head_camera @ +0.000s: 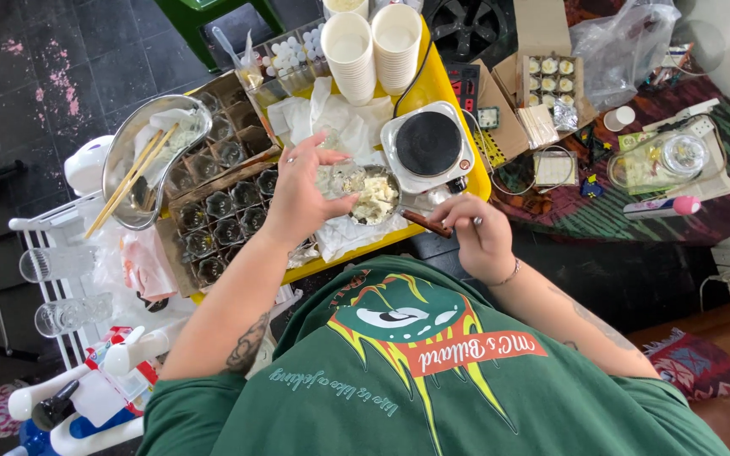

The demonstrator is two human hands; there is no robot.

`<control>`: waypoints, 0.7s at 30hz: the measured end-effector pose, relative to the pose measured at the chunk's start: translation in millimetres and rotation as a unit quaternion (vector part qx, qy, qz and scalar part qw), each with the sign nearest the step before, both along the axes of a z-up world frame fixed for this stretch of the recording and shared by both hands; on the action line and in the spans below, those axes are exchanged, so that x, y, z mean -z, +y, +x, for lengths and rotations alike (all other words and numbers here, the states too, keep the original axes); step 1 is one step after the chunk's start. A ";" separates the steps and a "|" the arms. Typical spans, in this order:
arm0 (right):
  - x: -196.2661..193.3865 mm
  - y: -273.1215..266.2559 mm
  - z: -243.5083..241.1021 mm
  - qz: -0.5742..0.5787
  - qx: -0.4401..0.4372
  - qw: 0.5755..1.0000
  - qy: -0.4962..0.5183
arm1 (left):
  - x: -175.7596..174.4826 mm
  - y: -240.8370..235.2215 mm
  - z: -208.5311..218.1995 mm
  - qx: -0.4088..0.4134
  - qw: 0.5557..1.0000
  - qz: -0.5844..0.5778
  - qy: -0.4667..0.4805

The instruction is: Melting wax chunks in a small metal pot on a heating plate while preparing glass candle jars.

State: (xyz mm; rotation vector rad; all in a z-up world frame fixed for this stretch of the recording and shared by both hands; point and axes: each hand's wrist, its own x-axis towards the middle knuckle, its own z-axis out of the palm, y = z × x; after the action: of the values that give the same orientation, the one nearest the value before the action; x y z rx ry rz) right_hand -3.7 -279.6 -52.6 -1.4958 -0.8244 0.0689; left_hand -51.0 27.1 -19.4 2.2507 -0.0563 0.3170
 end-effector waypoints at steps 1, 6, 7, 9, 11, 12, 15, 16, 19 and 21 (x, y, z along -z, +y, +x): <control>-0.9 -0.1 -2.6 0.000 -0.002 1.000 0.000 | 2.5 1.2 -5.3 -0.002 1.000 0.000 0.000; 0.5 0.7 -1.3 0.028 0.029 0.999 -0.029 | 8.4 9.9 -31.5 -0.078 0.996 -0.017 -0.028; -1.9 3.2 1.1 0.029 0.025 0.999 -0.029 | 12.2 10.0 -38.2 -0.083 0.996 -0.016 -0.029; -6.7 8.3 5.6 0.001 0.025 0.998 -0.065 | 20.2 10.2 -50.8 -0.124 0.992 0.027 0.002; -3.9 13.5 10.7 -0.011 0.010 0.999 -0.041 | 19.7 6.5 -60.3 -0.132 0.990 0.042 0.013; -2.4 16.0 13.1 -0.025 -0.002 1.000 -0.017 | 19.6 4.5 -65.2 -0.136 0.989 0.057 0.025; -2.9 22.1 14.6 0.000 0.004 1.000 -0.010 | 21.1 2.9 -75.4 -0.159 0.986 0.042 0.031; -2.2 23.2 17.0 0.001 0.002 1.000 -0.011 | 21.0 2.2 -76.7 -0.161 0.986 0.042 0.030; 0.9 26.2 21.8 -0.073 -0.007 0.997 -0.029 | 21.5 2.1 -80.0 -0.184 0.981 0.061 0.023; 4.2 27.6 23.2 -0.060 -0.005 0.998 -0.022 | 22.2 5.1 -79.4 -0.210 0.970 0.124 0.016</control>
State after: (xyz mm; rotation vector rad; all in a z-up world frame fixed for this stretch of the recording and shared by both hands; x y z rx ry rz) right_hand 19.4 -252.0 -56.8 -1.6107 -0.8760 0.0950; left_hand -130.4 32.2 -41.7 2.5051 0.4262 0.5217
